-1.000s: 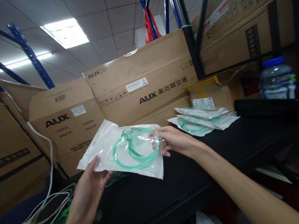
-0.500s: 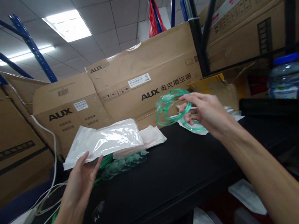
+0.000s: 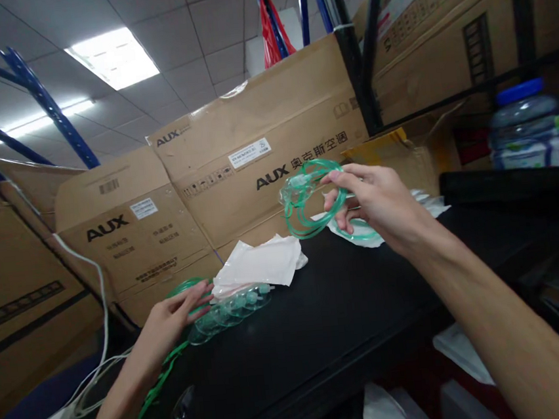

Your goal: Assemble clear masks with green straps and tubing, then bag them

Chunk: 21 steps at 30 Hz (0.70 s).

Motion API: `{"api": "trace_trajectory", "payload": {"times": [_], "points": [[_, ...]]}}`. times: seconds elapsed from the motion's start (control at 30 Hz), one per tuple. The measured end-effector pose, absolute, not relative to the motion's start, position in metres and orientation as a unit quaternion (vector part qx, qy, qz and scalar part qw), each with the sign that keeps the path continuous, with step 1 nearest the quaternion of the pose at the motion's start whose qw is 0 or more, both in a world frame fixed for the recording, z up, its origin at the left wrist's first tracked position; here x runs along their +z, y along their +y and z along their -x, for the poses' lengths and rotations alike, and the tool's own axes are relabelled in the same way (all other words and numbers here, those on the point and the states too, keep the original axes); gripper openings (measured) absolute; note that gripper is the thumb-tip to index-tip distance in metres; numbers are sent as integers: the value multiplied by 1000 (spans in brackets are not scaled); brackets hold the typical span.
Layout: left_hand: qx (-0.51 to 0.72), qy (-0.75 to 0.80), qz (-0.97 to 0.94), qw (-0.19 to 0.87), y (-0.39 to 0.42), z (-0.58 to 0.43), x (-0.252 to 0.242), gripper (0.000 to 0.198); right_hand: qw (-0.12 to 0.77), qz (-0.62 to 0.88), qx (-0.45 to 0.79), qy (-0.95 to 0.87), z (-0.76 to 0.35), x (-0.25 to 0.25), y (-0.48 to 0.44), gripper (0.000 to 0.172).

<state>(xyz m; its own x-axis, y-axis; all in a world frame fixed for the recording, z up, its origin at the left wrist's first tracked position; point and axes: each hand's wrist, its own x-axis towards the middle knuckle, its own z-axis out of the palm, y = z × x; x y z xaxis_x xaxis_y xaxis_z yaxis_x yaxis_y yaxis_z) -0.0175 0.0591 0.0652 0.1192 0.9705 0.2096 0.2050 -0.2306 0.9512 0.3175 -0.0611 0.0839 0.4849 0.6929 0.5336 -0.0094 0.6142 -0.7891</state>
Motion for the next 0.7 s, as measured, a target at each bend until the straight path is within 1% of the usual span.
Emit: {"api": "trace_trajectory", "payload": {"times": [0.07, 0.13, 0.17, 0.23, 0.27, 0.33, 0.5, 0.57, 0.7], "points": [[406, 454, -748, 264, 62, 5, 66, 40, 769, 373, 230, -465, -317, 84, -61, 9], [314, 376, -858, 154, 73, -17, 66, 56, 762, 373, 234, -475, -315, 83, -60, 10], [239, 344, -903, 96, 79, -29, 66, 68, 757, 375, 236, -480, -315, 83, -60, 11], [167, 323, -929, 75, 93, -55, 64, 86, 748, 379, 238, -490, -314, 82, -59, 12], [146, 317, -935, 67, 98, -67, 62, 88, 746, 380, 236, -493, -314, 82, -59, 12], [124, 318, -939, 48, 106, -87, 58, 82, 749, 380, 231, -491, -315, 82, -59, 11], [116, 397, -910, -24, 107, -121, 46, 55, 751, 387, 223, -487, -315, 83, -60, 13], [122, 441, -887, -53, 105, -130, 41, 52, 748, 387, 223, -491, -314, 83, -60, 13], [146, 499, -850, -89, 104, -144, 38, 52, 746, 389, 222, -492, -314, 80, -58, 12]]}}
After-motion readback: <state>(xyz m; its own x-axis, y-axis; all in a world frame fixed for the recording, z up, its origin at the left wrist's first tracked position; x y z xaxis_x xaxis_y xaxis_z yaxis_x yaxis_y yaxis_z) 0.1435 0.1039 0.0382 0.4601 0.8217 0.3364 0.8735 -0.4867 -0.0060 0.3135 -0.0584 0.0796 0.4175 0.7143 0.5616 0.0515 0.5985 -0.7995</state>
